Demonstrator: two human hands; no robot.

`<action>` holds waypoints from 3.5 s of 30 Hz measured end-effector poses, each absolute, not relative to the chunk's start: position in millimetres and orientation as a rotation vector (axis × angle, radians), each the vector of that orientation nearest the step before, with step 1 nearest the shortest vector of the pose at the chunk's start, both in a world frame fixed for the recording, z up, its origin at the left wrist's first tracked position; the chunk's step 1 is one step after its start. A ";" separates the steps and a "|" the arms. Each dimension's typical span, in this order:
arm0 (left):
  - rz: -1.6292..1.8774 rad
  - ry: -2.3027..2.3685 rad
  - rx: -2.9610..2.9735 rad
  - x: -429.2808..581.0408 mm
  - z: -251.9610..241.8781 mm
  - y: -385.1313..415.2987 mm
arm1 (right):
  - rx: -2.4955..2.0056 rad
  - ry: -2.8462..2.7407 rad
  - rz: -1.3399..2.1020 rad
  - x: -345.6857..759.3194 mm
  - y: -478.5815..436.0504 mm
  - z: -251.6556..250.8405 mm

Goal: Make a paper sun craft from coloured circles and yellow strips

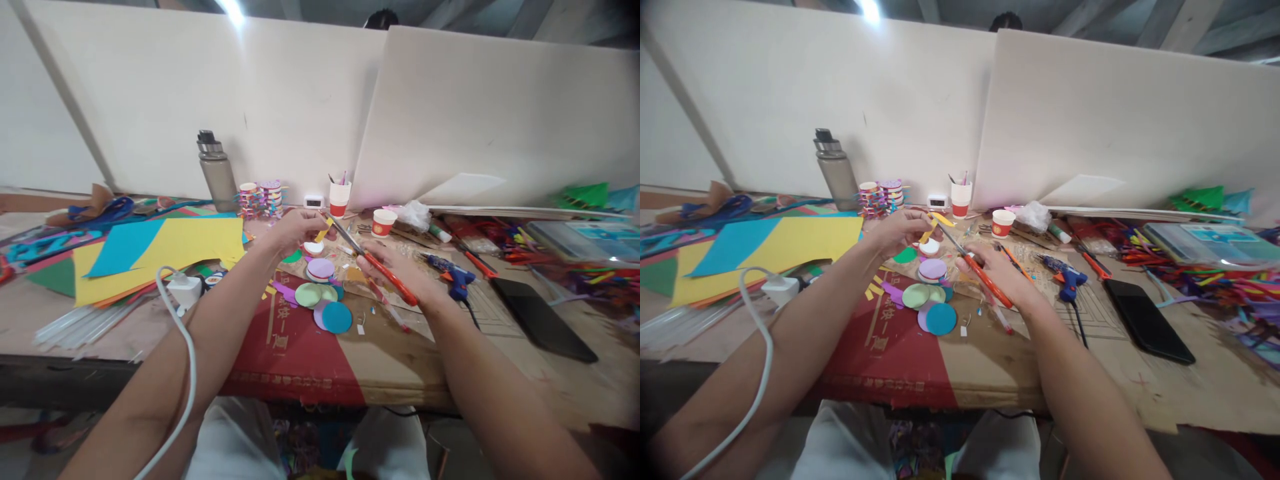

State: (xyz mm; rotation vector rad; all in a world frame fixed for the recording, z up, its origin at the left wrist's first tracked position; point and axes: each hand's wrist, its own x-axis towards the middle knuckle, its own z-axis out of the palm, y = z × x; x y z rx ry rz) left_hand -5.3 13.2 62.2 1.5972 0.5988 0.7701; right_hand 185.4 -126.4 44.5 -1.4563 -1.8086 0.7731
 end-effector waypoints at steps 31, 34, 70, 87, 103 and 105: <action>0.736 0.618 1.603 -9.2 61.9 15.3 | -1.551 -1.526 0.883 182.1 -120.5 43.1; 0.728 0.610 1.604 -6.8 59.2 14.8 | -1.800 -1.509 0.576 194.9 -108.2 35.8; 0.955 0.689 1.499 40.8 17.9 -29.0 | -1.169 -1.068 0.854 170.8 -85.0 5.5; 0.103 1.300 2.252 -14.6 38.6 28.4 | -1.998 -1.830 0.444 187.9 -96.2 15.0; 0.037 1.395 2.264 -1.8 51.5 -3.9 | -1.837 -1.893 0.256 157.9 -86.1 0.6; 0.118 1.374 2.304 -0.9 49.4 -2.3 | -1.692 -1.755 0.424 160.1 -82.2 -2.0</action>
